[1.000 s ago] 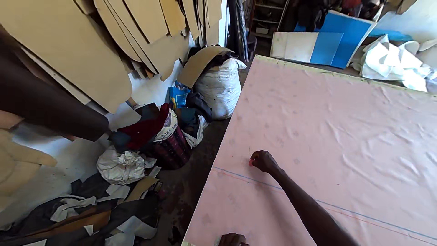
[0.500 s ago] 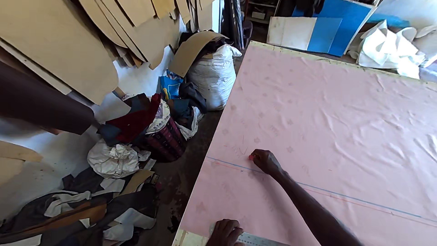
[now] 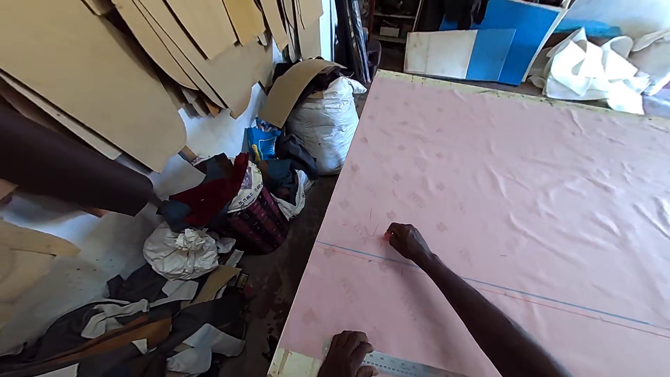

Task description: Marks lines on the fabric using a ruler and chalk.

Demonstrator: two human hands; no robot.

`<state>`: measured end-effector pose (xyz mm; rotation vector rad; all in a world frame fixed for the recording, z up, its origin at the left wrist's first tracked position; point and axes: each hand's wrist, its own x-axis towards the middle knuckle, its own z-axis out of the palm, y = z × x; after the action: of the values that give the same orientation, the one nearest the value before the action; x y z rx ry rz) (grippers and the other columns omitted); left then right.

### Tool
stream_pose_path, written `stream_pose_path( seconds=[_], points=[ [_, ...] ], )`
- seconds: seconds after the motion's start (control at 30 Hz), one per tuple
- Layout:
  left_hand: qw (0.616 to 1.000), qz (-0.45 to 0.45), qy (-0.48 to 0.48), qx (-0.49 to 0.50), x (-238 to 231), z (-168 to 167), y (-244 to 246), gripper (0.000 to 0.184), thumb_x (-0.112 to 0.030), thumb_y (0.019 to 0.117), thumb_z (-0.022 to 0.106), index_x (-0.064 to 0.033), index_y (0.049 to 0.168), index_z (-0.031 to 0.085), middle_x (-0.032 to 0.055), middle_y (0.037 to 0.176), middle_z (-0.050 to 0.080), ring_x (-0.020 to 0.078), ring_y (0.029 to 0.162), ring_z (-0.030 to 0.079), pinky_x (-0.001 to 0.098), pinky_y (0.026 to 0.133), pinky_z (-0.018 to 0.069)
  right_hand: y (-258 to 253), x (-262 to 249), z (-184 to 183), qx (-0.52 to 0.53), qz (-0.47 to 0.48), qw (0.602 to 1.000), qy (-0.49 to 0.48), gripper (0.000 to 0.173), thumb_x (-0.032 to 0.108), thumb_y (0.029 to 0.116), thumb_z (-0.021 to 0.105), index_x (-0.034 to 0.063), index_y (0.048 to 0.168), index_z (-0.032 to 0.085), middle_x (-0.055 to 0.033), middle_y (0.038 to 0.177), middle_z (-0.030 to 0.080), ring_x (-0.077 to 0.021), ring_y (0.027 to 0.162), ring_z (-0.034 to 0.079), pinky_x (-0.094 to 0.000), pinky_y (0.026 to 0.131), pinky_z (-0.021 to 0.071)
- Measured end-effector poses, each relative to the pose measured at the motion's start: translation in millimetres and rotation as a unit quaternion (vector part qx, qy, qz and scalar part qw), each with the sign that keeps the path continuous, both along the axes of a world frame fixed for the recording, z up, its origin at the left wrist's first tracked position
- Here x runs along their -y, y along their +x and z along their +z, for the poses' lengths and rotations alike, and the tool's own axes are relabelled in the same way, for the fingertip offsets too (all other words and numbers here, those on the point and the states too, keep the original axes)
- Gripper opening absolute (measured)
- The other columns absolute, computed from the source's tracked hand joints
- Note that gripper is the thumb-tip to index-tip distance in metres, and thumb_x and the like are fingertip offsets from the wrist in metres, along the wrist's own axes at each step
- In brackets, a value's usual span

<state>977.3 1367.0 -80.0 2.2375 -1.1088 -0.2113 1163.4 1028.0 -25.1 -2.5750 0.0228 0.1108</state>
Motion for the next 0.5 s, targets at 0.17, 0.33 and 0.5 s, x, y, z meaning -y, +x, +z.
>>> stream_pose_path(
  seconds=[0.17, 0.33, 0.5],
  points=[
    [0.993, -0.059, 0.092, -0.032, 15, 21, 19, 0.042, -0.055, 0.0939, 0.065, -0.0163, 0.108, 0.069, 0.0044, 0.117, 0.065, 0.0251, 0.111, 0.060, 0.0452, 0.093, 0.0499, -76, -1, 36, 0.032, -0.059, 0.986, 0.151, 0.022, 0.021, 0.0994, 0.066, 0.0079, 0.116, 0.070, -0.0060, 0.081, 0.070, -0.0176, 0.065, 0.067, -0.0412, 0.065, 0.0607],
    [0.952, -0.170, 0.213, -0.138, 26, 52, 32, 0.043, -0.048, 0.0964, 0.065, -0.0110, 0.119, 0.066, 0.0115, 0.104, 0.072, 0.0312, 0.101, 0.069, 0.0537, 0.090, 0.0552, -257, -16, 43, 0.175, -0.285, 0.895, 0.295, 0.029, 0.016, 0.0983, 0.063, 0.0038, 0.124, 0.070, -0.0072, 0.099, 0.074, -0.0178, 0.075, 0.071, -0.0371, 0.068, 0.0637],
    [0.924, -0.265, 0.172, -0.215, 18, 61, 20, 0.049, -0.052, 0.1010, 0.056, -0.0053, 0.100, 0.070, 0.0148, 0.090, 0.070, 0.0326, 0.086, 0.069, 0.0585, 0.080, 0.0545, -416, -62, 31, 0.329, -0.531, 0.723, 0.295, 0.023, 0.005, 0.0985, 0.057, -0.0084, 0.117, 0.054, -0.0074, 0.096, 0.066, -0.0107, 0.082, 0.068, -0.0309, 0.074, 0.0601]
  ],
)
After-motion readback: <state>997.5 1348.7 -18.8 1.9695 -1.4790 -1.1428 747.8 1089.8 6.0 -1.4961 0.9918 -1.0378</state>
